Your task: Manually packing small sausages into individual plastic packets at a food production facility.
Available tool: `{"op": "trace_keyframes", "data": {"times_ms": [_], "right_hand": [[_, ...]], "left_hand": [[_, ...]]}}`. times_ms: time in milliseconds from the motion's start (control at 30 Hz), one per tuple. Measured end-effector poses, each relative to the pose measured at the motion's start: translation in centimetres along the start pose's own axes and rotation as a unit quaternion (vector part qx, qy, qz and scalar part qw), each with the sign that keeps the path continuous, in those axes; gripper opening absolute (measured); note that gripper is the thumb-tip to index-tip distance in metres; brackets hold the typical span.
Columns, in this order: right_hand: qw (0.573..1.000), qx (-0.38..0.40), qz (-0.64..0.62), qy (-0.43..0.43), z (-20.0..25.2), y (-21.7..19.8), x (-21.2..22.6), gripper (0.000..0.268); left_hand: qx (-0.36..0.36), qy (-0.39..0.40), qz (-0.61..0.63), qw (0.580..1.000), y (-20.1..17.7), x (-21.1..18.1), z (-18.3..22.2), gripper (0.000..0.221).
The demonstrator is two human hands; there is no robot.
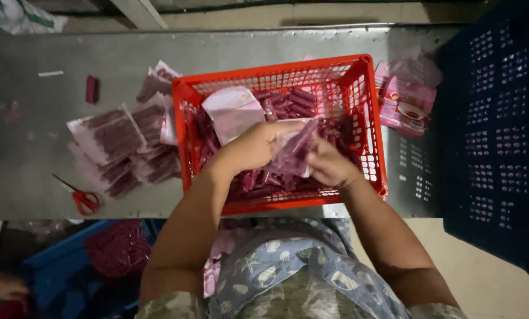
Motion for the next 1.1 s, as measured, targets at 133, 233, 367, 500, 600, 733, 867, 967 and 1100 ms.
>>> {"op": "trace_keyframes", "data": {"times_ms": [133, 233, 367, 500, 600, 733, 867, 967, 1100], "right_hand": [[0.999, 0.0, -0.033, -0.01, -0.4, -3.5, -3.6, 0.052], [0.996, -0.026, -0.086, 0.007, -0.6, -2.6, -2.2, 0.045], [0.976, -0.001, -0.205, 0.078, -0.3, -0.6, -0.1, 0.036], [0.977, -0.039, -0.199, 0.069, -0.8, -2.1, -1.6, 0.015], [0.974, -0.072, -0.201, 0.07, -1.1, -4.6, -4.2, 0.02], [0.968, -0.103, -0.206, 0.101, -0.9, -3.6, -3.3, 0.021], [0.962, -0.107, -0.23, 0.097, -1.1, -4.6, -3.1, 0.02], [0.959, -0.108, -0.243, 0.1, -0.7, -6.8, -4.0, 0.017], [0.965, -0.099, -0.212, 0.116, -0.9, -3.9, -1.1, 0.01]], "left_hand": [[0.038, 0.026, 0.036, 0.998, -2.3, -3.4, -1.3, 0.04], [0.076, 0.029, -0.068, 0.994, -4.5, -6.7, -0.7, 0.053], [0.105, -0.031, -0.039, 0.993, -4.8, -6.1, 0.4, 0.072], [0.104, -0.091, 0.014, 0.99, -4.0, -8.0, 1.7, 0.102], [0.078, -0.113, -0.04, 0.99, -2.4, -4.9, 1.7, 0.122], [-0.02, -0.11, -0.084, 0.99, -0.7, -0.8, 2.2, 0.108], [-0.124, -0.058, -0.125, 0.983, 0.8, 0.7, 2.4, 0.1], [-0.182, -0.013, -0.228, 0.956, 1.5, 0.3, 2.5, 0.095], [-0.243, 0.035, -0.095, 0.965, 1.6, -0.8, 2.8, 0.075]]}}
Point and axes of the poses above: each hand's wrist, its own z-axis away from the middle knuckle, its own y-axis out of the palm, x = y × z, the point moved 2 cm from there along -z, towards the middle knuckle, and after that the axes turned 7 degrees about -y, right-handed, at the moved point
